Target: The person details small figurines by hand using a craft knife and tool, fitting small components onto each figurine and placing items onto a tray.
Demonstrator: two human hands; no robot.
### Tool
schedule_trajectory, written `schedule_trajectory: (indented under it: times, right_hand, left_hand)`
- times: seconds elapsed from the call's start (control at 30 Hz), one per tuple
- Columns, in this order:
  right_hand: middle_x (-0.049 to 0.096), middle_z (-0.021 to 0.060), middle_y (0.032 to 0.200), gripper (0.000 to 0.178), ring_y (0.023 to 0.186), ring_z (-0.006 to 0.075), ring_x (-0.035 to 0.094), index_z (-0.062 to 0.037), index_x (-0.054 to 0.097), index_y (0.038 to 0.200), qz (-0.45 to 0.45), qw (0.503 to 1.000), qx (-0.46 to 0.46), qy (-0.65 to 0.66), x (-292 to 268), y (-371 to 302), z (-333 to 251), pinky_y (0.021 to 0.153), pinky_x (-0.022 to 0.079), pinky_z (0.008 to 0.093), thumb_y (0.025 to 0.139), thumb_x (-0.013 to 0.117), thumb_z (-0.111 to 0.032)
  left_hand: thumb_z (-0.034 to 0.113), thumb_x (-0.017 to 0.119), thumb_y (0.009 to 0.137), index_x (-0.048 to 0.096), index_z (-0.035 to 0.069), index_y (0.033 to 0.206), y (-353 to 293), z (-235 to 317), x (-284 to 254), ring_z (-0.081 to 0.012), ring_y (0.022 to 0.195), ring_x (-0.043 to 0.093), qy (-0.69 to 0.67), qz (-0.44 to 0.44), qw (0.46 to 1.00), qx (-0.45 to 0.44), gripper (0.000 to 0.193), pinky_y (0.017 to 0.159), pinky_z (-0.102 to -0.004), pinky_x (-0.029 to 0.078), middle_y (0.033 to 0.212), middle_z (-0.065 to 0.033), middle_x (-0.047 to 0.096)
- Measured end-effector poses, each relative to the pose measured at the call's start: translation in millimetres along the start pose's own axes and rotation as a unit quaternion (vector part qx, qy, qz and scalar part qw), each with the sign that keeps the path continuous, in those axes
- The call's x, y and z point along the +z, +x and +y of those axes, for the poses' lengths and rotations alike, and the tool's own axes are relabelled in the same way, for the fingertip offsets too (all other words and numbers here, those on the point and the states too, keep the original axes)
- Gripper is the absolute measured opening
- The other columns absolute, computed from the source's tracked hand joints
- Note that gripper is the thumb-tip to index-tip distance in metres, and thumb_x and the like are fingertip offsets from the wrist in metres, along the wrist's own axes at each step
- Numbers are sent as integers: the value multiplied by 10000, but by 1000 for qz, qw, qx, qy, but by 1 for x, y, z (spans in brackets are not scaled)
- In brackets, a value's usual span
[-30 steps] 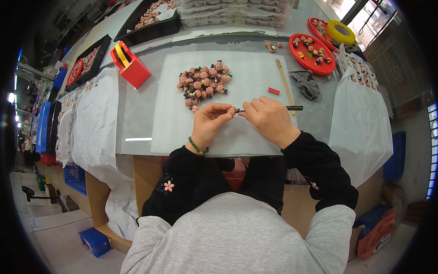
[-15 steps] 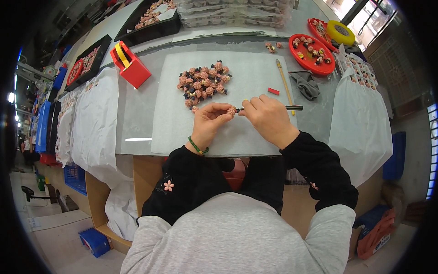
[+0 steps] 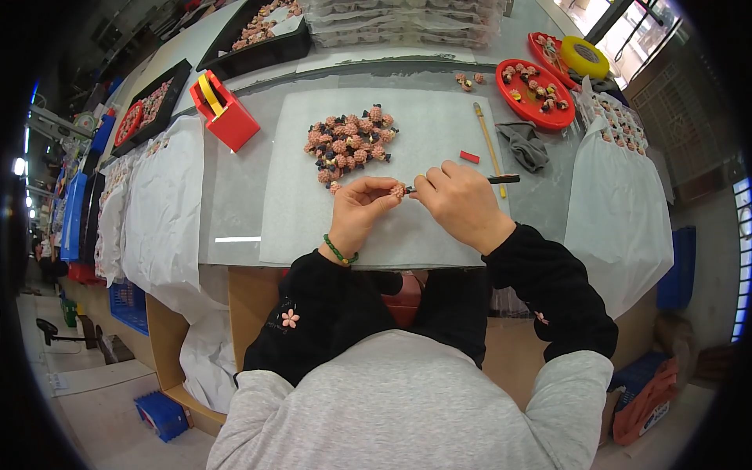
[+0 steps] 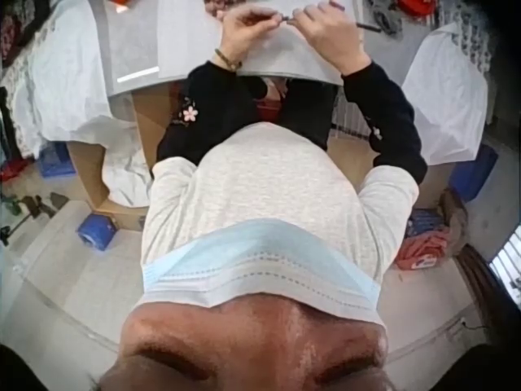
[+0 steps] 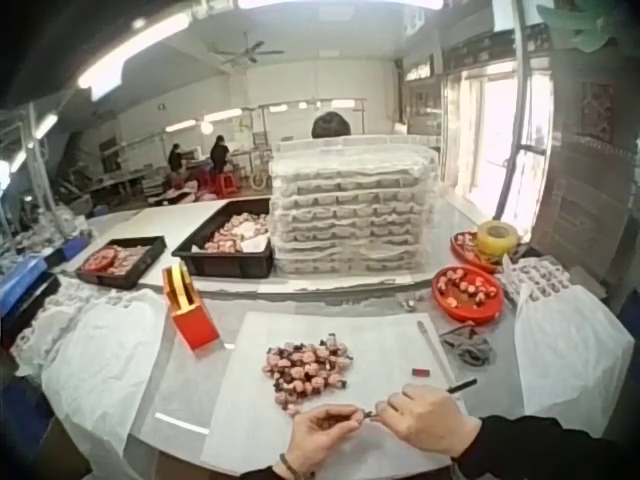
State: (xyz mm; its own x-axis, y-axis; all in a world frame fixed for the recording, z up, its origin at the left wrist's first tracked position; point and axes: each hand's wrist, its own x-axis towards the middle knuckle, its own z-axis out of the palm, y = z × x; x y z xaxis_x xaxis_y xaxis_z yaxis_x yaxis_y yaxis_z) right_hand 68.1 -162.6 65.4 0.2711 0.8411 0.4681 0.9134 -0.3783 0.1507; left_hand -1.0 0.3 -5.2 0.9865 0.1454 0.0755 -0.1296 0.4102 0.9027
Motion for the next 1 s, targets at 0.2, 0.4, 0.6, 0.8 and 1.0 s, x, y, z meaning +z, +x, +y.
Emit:
schedule_trajectory:
  times: [0.2, 0.4, 0.6, 0.8, 1.0]
  right_hand:
    - [478, 15, 631, 176, 580, 158, 481, -72, 542, 739, 5, 1000, -2, -5, 0, 0, 0, 494, 393, 277, 673, 635, -207]
    - [485, 15, 640, 202, 559, 163, 478, -66, 559, 775, 19, 1000, 17, 1, 1, 0, -2, 482, 396, 281, 656, 658, -196]
    - [472, 18, 623, 162, 602, 154, 489, -72, 529, 726, 2, 1000, 5, -9, 0, 1, -2, 506, 390, 277, 695, 610, -209]
    - [469, 17, 614, 161, 593, 155, 488, -69, 525, 714, 6, 1000, -2, -7, 0, 1, -2, 503, 390, 278, 691, 609, -204]
    - [467, 19, 617, 182, 598, 156, 486, -67, 526, 742, 15, 1000, 15, -14, 1, 1, -3, 505, 391, 275, 690, 614, -217]
  left_hand:
    - [-43, 597, 749, 563, -44, 959, 1, -1, -1, -132, 843, 577, 0, 3, 1000, 1, 213, 771, -244, 465, 931, -105, 608]
    - [-43, 594, 751, 560, -44, 957, 1, -1, -1, -132, 840, 576, -3, -1, 1000, 4, 209, 768, -249, 465, 932, -105, 606]
    - [-40, 597, 750, 559, -43, 955, 1, 0, -1, -132, 827, 577, -5, -2, 1000, 2, 209, 762, -251, 467, 928, -105, 606]
    - [-29, 597, 755, 556, -43, 955, 1, 0, -2, -134, 804, 581, -3, 3, 1000, -12, 205, 740, -251, 470, 922, -105, 606]
    - [-9, 590, 769, 549, -44, 967, 1, 1, -1, -138, 787, 585, -6, 11, 1000, -19, 205, 722, -253, 476, 915, -101, 605]
